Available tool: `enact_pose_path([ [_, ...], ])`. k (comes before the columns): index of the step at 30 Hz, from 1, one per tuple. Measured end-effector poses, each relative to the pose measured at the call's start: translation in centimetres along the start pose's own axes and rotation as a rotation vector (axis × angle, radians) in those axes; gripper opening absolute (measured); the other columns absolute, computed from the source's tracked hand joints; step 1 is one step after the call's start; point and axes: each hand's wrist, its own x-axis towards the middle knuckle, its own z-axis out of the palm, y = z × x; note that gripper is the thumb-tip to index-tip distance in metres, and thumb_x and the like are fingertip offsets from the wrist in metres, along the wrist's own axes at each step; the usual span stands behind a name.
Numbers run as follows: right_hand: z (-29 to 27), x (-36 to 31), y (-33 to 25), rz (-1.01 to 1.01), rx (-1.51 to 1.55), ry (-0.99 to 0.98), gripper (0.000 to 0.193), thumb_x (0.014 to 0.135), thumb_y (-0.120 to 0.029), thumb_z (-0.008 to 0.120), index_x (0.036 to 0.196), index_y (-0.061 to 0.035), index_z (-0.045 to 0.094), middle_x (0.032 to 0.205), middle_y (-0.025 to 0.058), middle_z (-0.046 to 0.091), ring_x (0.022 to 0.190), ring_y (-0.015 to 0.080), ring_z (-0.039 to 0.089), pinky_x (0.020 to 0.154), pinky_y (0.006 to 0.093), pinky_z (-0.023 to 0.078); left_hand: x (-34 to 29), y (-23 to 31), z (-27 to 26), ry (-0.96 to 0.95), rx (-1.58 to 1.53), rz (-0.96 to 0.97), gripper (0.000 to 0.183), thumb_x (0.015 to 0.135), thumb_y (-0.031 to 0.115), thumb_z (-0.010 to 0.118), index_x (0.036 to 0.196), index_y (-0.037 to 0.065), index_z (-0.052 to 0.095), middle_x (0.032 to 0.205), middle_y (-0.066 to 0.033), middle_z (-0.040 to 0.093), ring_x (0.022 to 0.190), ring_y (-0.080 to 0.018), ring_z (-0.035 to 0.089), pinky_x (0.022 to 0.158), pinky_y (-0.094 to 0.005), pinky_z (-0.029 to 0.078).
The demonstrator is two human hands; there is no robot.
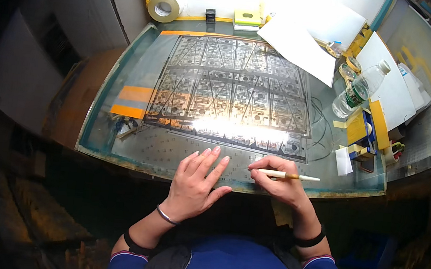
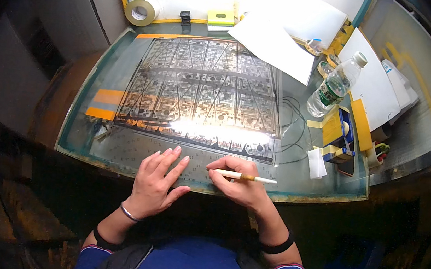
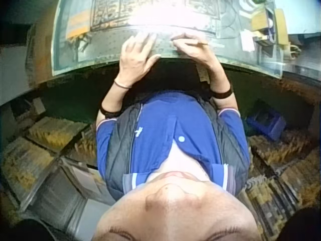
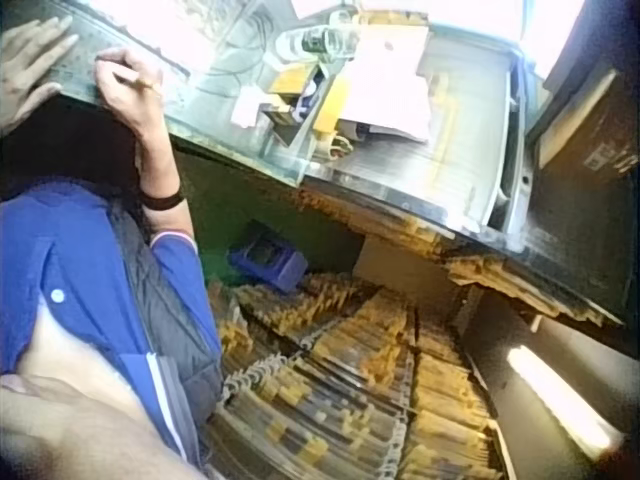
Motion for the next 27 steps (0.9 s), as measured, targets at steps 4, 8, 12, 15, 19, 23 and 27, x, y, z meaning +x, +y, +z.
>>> enact_pose_path([
  [4, 0.74, 0.52, 0.03, -0.213, -0.099, 0.088, 0.012, 0.081, -0.01, 0.071, 0.089, -0.001, 0.072, 0.074, 0.0089, 0.069, 0.065, 0.0127, 0.065, 0.059, 0.0265, 0.05, -0.14, -0.03, -0.02, 0.007, 0.01, -0.006, 0.06, 0.089, 0.045, 0.061, 0.136, 0.008, 0.052, 0.141, -0.0168, 0.047, 0.124, -0.0328, 0.048, 0.104, -0.0463, 0.036],
  [8, 0.8, 0.58, 0.3, -0.261, -0.143, 0.096, 0.012, 0.08, -0.01, 0.071, 0.089, -0.0021, 0.072, 0.074, 0.0101, 0.069, 0.065, 0.0163, 0.066, 0.059, 0.0279, 0.05, -0.05, 0.04, 0.03, 0.009, 0.011, -0.008, 0.061, 0.088, 0.046, 0.061, 0.136, 0.008, 0.052, 0.142, -0.0171, 0.046, 0.123, -0.0331, 0.048, 0.104, -0.0467, 0.036],
  [12, 0.47, 0.63, 0.41, -0.309, -0.17, 0.037, 0.012, 0.079, -0.011, 0.071, 0.089, -0.0028, 0.073, 0.075, 0.0111, 0.069, 0.066, 0.0194, 0.067, 0.06, 0.0295, 0.051, -0.01, 0.03, 0.02, 0.003, 0.008, -0.012, 0.061, 0.089, 0.046, 0.061, 0.137, 0.009, 0.052, 0.142, -0.0174, 0.046, 0.123, -0.033, 0.048, 0.104, -0.0468, 0.036],
  [15, 0.73, 0.5, -0.18, -0.246, -0.169, 0.091, 0.013, 0.079, -0.01, 0.07, 0.089, -0.0029, 0.073, 0.076, 0.0114, 0.069, 0.067, 0.02, 0.067, 0.061, 0.03, 0.051, 0.0, 0.03, 0.04, 0.0, 0.01, -0.014, 0.061, 0.089, 0.046, 0.061, 0.137, 0.009, 0.052, 0.142, -0.0174, 0.046, 0.124, -0.0326, 0.048, 0.105, -0.0468, 0.036],
  [19, 0.55, 0.42, -0.04, -0.27, -0.178, 0.064, 0.013, 0.079, -0.01, 0.069, 0.089, -0.003, 0.073, 0.077, 0.0117, 0.069, 0.067, 0.0207, 0.067, 0.062, 0.0301, 0.051, 0.02, 0.1, -0.05, -0.002, 0.02, -0.017, 0.061, 0.089, 0.046, 0.061, 0.137, 0.009, 0.051, 0.142, -0.0173, 0.046, 0.124, -0.032, 0.047, 0.105, -0.0467, 0.036],
  [23, 0.66, 0.38, -0.17, -0.234, -0.184, 0.07, 0.012, 0.08, -0.009, 0.069, 0.089, -0.0016, 0.072, 0.078, 0.0085, 0.068, 0.069, 0.0152, 0.065, 0.063, 0.0279, 0.05, -0.02, 0.09, 0.03, -0.004, 0.024, -0.013, 0.061, 0.089, 0.046, 0.06, 0.137, 0.009, 0.051, 0.142, -0.0173, 0.046, 0.125, -0.0318, 0.047, 0.105, -0.0466, 0.036],
  [27, 0.02, 0.14, -0.29, -0.283, -0.142, -0.067, 0.011, 0.081, -0.008, 0.07, 0.089, -0.0012, 0.071, 0.077, 0.0062, 0.068, 0.069, 0.0119, 0.063, 0.063, 0.0262, 0.049, -0.07, 0.1, 0.03, 0.002, 0.025, -0.014, 0.061, 0.089, 0.046, 0.06, 0.137, 0.008, 0.051, 0.141, -0.017, 0.046, 0.125, -0.0318, 0.047, 0.105, -0.0465, 0.036],
])
